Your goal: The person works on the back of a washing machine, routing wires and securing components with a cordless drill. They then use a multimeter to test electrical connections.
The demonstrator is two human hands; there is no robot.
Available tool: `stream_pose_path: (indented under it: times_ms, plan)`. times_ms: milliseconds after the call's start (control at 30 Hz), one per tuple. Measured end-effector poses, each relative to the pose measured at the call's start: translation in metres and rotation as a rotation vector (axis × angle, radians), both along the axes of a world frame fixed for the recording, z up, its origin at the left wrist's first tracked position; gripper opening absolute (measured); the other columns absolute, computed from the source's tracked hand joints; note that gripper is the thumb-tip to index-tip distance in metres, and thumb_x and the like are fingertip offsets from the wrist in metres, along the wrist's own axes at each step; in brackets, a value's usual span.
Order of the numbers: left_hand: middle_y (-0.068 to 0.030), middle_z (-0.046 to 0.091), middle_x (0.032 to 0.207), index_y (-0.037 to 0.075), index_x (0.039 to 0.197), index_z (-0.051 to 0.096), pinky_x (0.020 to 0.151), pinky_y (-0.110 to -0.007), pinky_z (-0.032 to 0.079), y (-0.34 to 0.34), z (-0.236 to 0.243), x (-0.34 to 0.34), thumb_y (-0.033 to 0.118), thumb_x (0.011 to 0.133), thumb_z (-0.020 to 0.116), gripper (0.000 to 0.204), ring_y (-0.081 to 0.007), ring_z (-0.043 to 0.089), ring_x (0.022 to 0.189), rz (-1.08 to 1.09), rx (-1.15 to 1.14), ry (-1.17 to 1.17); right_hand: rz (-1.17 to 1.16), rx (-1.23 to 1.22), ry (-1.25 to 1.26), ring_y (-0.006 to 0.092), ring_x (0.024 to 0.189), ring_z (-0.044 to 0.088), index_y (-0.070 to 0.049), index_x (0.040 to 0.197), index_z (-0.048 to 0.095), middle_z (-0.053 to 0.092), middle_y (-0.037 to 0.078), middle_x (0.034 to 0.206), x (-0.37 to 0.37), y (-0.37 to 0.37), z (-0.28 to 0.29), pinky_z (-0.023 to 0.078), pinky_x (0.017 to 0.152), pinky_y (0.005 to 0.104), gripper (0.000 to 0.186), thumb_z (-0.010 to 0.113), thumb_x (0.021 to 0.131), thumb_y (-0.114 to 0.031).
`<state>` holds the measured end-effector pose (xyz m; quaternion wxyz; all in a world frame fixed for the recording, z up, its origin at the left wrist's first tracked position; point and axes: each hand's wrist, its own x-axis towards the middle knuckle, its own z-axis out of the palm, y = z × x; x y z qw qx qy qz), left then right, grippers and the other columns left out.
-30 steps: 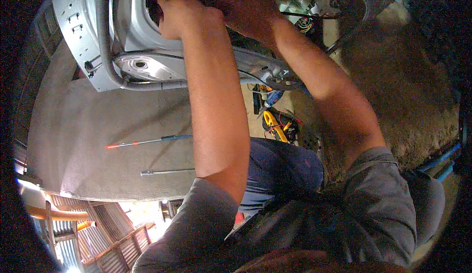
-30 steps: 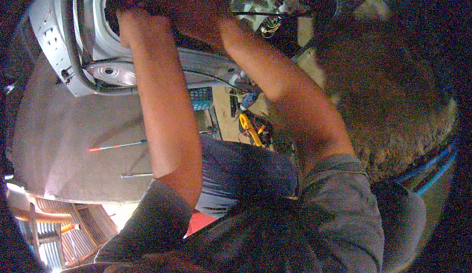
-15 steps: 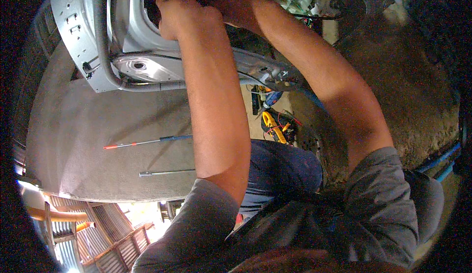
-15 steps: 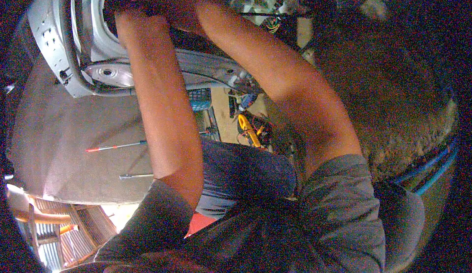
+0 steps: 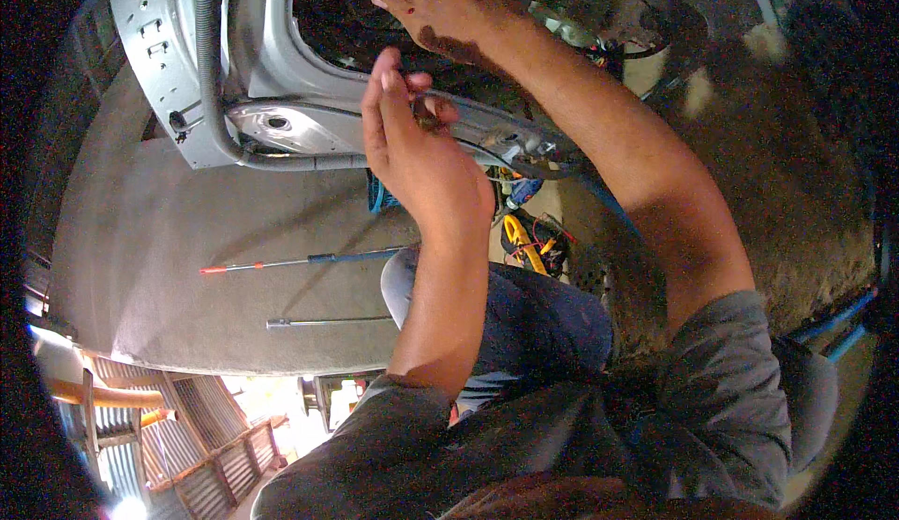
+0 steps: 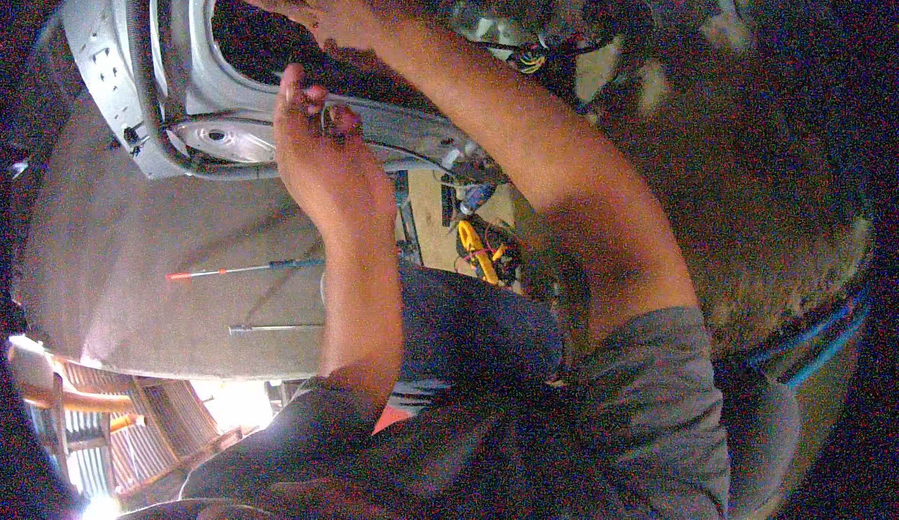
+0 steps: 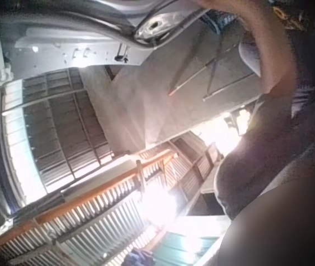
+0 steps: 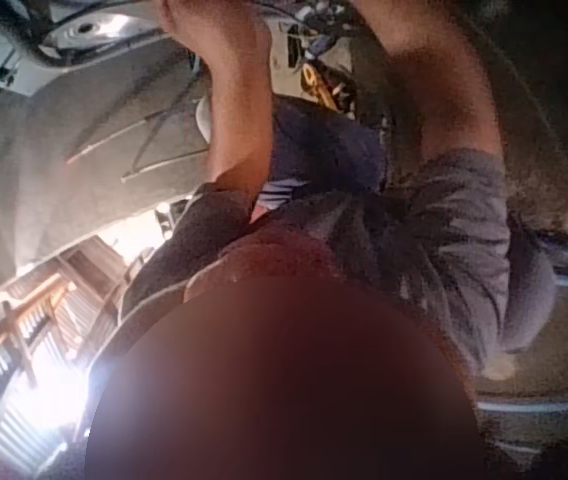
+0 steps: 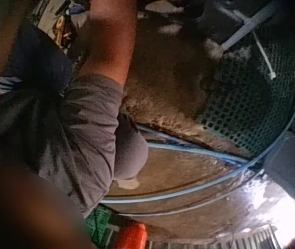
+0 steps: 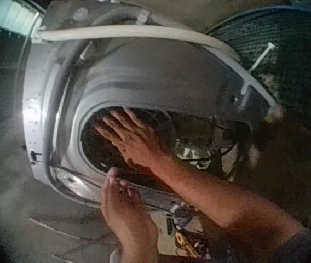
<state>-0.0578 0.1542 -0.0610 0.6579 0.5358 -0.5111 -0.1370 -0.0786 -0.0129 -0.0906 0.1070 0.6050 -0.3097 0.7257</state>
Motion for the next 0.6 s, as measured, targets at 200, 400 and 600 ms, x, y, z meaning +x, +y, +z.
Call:
stream_pose_path:
  times_ms: [200, 400, 600]
  plan:
    - [-0.0066, 0.065, 0.087, 0.0, 0.125, 0.064, 0.057, -0.025, 0.047, 0.03, 0.005, 0.018, 0.016, 0.108, 0.056, 0.025, -0.0098, 0.056, 0.071, 0.103, -0.081, -0.444, 0.07, 0.144, 0.103, 0.027, 0.153, 0.032, -0.011, 0.159, 0.04, 0.038, 0.008, 0.165, 0.001, 0.004, -0.002, 0.016, 0.13, 0.0476, 0.06, 0.052, 0.103, -0.029]
    - [-0.0078, 0.065, 0.087, 0.001, 0.126, 0.061, 0.057, -0.025, 0.048, 0.036, 0.013, 0.026, 0.018, 0.108, 0.056, 0.025, -0.0107, 0.057, 0.069, 0.1, -0.157, -0.493, 0.065, 0.122, 0.095, 0.0264, 0.155, 0.029, -0.011, 0.157, 0.042, 0.037, 0.006, 0.166, 0.006, 0.009, 0.005, 0.007, 0.131, 0.0515, 0.054, 0.044, 0.106, -0.03]
    - [-0.0091, 0.066, 0.088, 0.0, 0.126, 0.06, 0.057, -0.025, 0.048, 0.031, 0.012, 0.029, 0.018, 0.107, 0.058, 0.026, -0.0115, 0.058, 0.068, 0.089, -0.133, -0.507, 0.092, 0.112, 0.163, 0.0254, 0.156, 0.028, -0.012, 0.158, 0.042, 0.036, 0.005, 0.167, 0.01, 0.005, 0.004, 0.005, 0.131, 0.0536, 0.057, 0.046, 0.104, -0.029]
